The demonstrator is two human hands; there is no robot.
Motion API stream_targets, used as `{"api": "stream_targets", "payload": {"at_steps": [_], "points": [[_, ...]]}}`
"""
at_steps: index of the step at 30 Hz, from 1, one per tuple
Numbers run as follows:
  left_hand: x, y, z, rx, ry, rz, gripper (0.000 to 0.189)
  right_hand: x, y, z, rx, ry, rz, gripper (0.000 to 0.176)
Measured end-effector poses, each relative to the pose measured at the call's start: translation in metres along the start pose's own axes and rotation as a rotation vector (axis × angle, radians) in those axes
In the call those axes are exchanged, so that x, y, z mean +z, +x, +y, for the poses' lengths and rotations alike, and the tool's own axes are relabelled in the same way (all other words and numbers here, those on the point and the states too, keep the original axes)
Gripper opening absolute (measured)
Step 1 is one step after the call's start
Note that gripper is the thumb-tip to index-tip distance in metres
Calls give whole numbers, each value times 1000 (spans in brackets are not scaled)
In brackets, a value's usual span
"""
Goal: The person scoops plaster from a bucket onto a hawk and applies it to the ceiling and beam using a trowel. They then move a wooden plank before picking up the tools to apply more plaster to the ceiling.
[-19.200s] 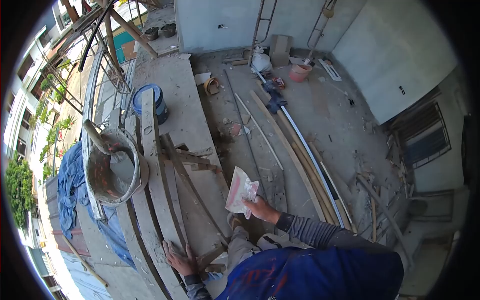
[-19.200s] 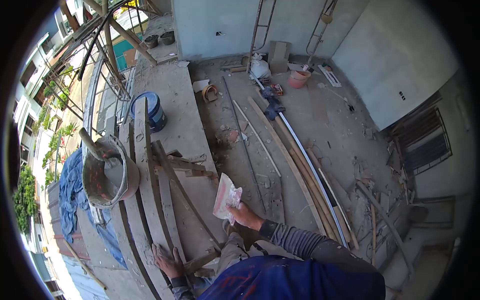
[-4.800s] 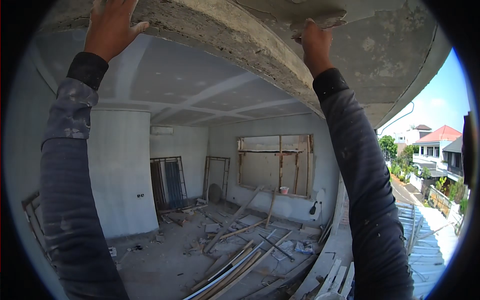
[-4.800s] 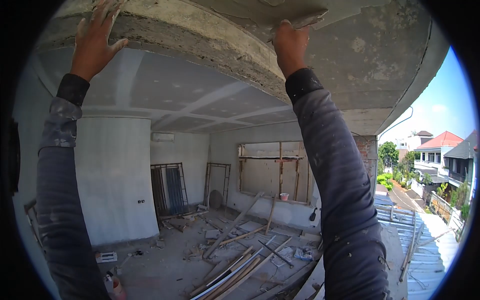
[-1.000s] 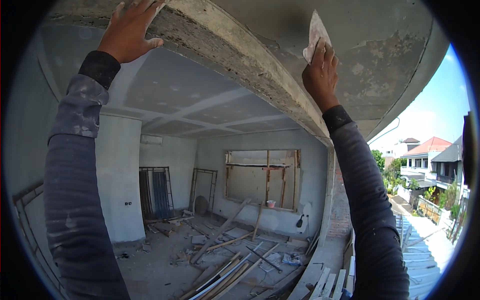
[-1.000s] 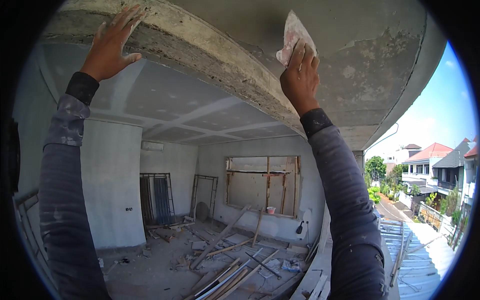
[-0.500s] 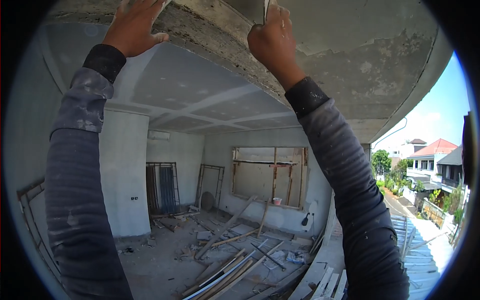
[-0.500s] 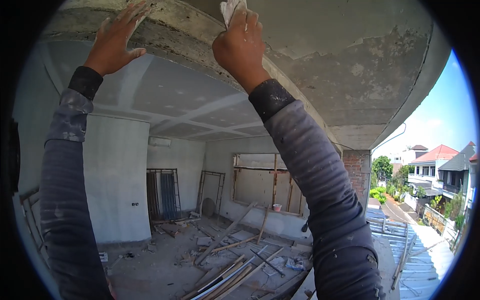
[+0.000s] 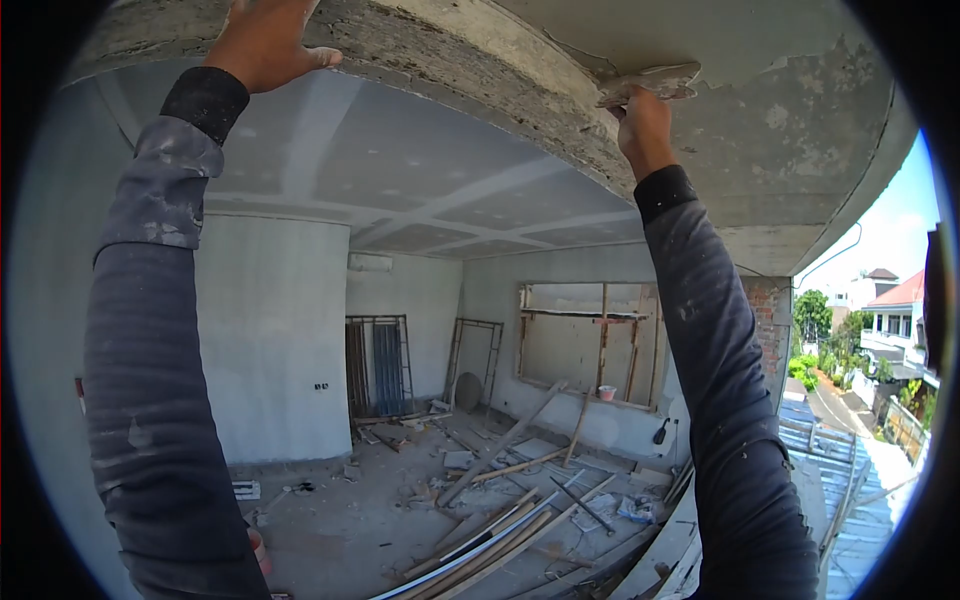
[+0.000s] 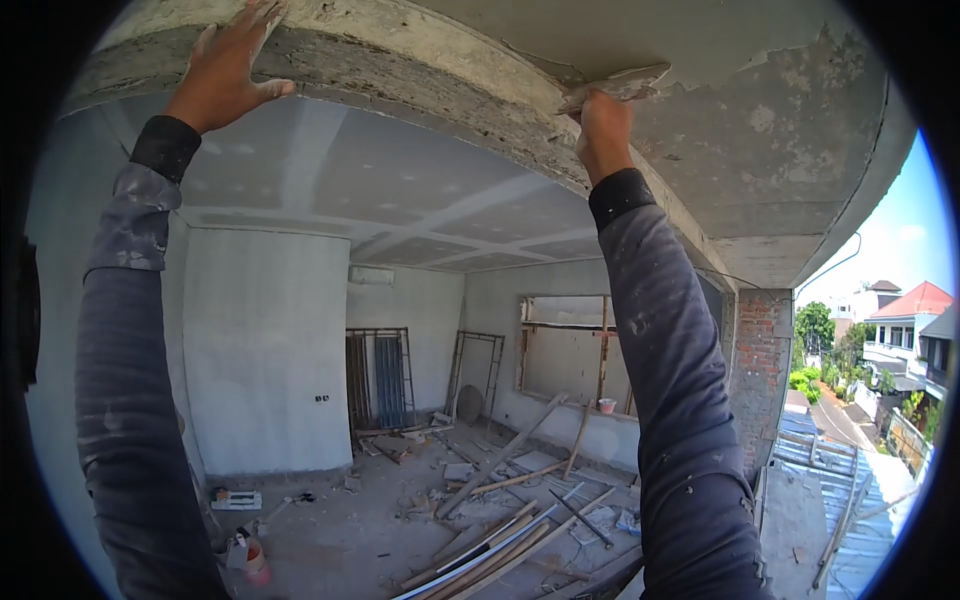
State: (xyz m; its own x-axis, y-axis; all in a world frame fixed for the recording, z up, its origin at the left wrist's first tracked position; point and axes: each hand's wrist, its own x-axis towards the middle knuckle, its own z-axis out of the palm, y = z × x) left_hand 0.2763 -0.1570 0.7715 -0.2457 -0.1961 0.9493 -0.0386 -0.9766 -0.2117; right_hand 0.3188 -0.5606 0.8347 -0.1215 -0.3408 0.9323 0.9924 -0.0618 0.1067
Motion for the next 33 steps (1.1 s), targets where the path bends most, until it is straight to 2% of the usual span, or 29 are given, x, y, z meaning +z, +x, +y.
{"api": "stream_targets", "payload": {"at_steps": [4,8,10,13,17,19,21,23,25,26,27,31,33], "points": [[4,2,-6,35,-1,20,96,31,-13,-6,7,187,-26,20],[1,2,-3,41,0,-3,97,69,-30,-26,29,248,-58,17],[0,1,-3,37,-6,-9,97,90,-39,-35,21,329,-166,13],[-3,-1,-5,56,43,-1,96,114,-50,-49,4,384,-188,11],[-6,-1,-7,62,44,-24,95,96,-63,-57,-35,368,-215,10],[-5,-1,-8,70,34,-20,95,68,-60,-55,61,370,-253,12],[-4,-1,-6,53,36,-12,95,41,-47,-45,102,345,-205,16],[-5,-1,-6,58,46,-20,95,22,-32,-37,223,488,-86,22],[-5,0,-7,63,60,-26,95,10,-17,-34,262,564,-75,27],[-5,0,-8,61,58,-27,96,1,-4,-30,365,667,-102,30],[-4,0,-8,61,55,-29,96,-1,4,-28,469,771,-129,33],[3,5,-12,58,51,-54,100,7,21,-16,475,849,-24,37],[27,13,-28,75,245,48,97,15,25,-18,498,820,23,38]]}}
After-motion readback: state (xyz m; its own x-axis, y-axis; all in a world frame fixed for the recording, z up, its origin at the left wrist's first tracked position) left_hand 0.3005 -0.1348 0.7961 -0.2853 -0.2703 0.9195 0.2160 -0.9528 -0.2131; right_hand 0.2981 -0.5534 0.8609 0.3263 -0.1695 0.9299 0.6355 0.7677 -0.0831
